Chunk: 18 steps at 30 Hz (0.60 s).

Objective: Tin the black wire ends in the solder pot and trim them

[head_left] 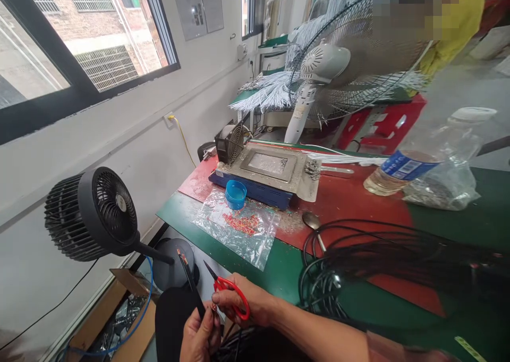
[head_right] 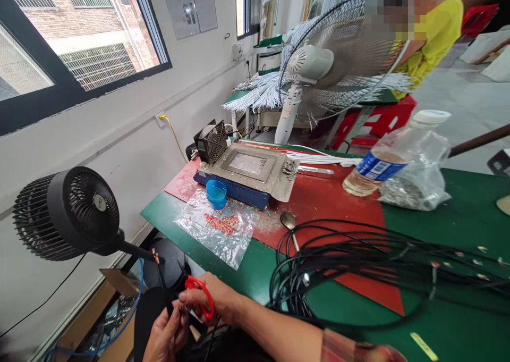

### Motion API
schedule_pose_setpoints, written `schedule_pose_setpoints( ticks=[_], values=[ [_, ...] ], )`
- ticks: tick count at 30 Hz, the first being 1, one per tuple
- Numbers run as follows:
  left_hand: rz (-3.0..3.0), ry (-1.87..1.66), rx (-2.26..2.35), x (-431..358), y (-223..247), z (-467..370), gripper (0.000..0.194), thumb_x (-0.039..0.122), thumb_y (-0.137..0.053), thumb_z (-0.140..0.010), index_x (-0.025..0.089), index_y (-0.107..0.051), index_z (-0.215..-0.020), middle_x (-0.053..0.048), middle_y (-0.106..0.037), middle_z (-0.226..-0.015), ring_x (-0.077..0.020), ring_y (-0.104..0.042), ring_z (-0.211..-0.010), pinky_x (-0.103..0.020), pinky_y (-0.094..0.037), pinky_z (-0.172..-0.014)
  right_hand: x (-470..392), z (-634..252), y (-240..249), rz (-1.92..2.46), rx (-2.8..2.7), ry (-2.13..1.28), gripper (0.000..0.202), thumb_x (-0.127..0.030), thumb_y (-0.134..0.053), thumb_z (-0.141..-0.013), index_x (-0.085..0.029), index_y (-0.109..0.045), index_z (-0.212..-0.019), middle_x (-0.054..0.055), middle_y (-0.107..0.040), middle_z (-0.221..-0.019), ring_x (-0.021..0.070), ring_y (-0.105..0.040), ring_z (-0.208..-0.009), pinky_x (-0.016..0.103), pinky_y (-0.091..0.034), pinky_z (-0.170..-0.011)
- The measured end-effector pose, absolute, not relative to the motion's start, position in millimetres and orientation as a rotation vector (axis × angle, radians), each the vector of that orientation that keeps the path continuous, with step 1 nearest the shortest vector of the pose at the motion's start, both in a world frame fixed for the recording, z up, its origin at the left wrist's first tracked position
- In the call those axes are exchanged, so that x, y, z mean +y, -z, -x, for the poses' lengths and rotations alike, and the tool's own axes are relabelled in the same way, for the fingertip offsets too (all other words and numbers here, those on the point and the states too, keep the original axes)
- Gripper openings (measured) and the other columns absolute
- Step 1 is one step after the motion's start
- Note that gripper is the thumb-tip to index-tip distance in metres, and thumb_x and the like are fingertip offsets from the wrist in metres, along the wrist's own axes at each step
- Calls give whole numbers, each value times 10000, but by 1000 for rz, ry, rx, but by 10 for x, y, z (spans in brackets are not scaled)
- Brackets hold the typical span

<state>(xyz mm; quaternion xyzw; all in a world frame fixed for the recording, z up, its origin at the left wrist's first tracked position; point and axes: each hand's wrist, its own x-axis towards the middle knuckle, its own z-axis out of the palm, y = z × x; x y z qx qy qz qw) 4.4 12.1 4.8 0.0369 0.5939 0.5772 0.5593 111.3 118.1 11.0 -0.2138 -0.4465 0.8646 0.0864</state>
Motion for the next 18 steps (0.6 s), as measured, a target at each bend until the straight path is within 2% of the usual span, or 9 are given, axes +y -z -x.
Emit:
schedule_pose_setpoints(
  ticks=[4,9,13,16,18],
  values=[
    [-136,-1340,1387,110,-33,-47,413,480,-750,-471,135,-541,-563,102,-377,-371,34,-220,-331,-152,-76,-399,1182,-1108,-83,667,-1285,-2619,338,-391,-627,-689,-147,-491,-496,-52,-434,-354,52,-345,-293,165,-220,-283],
    [-122,-1373,1393,111,-40,-47,433,467,-772,-436,141,-602,-664,66,-506,-437,20,-284,-324,-157,-88,-378,1186,-1105,-94,691,-1241,-2628,326,-372,-637,-673,-146,-490,-489,-47,-430,-352,54,-348,-296,168,-227,-288],
    [-129,-1368,1386,102,-36,-33,431,467,-777,-425,147,-602,-654,62,-517,-439,9,-305,-319,-165,-104,-357,1175,-1098,-114,711,-1267,-2617,348,-411,-635,-663,-148,-494,-483,-49,-417,-335,53,-320,-275,175,-215,-280],
    [-104,-1369,1343,100,-2,-2,424,428,-799,-412,145,-617,-670,45,-549,-452,-18,-404,-374,-167,-239,-381,1150,-1075,-73,694,-1328,-2585,401,-477,-627,-651,-155,-471,-471,-50,-408,-346,55,-333,-300,176,-233,-305],
    [6,-1417,1251,113,34,33,416,364,-830,-373,154,-633,-674,39,-586,-471,-36,-486,-441,-164,-327,-435,1129,-1060,-39,745,-1447,-2389,428,-529,-594,-673,-157,-471,-503,-59,-385,-362,56,-331,-324,178,-244,-336]
  ],
)
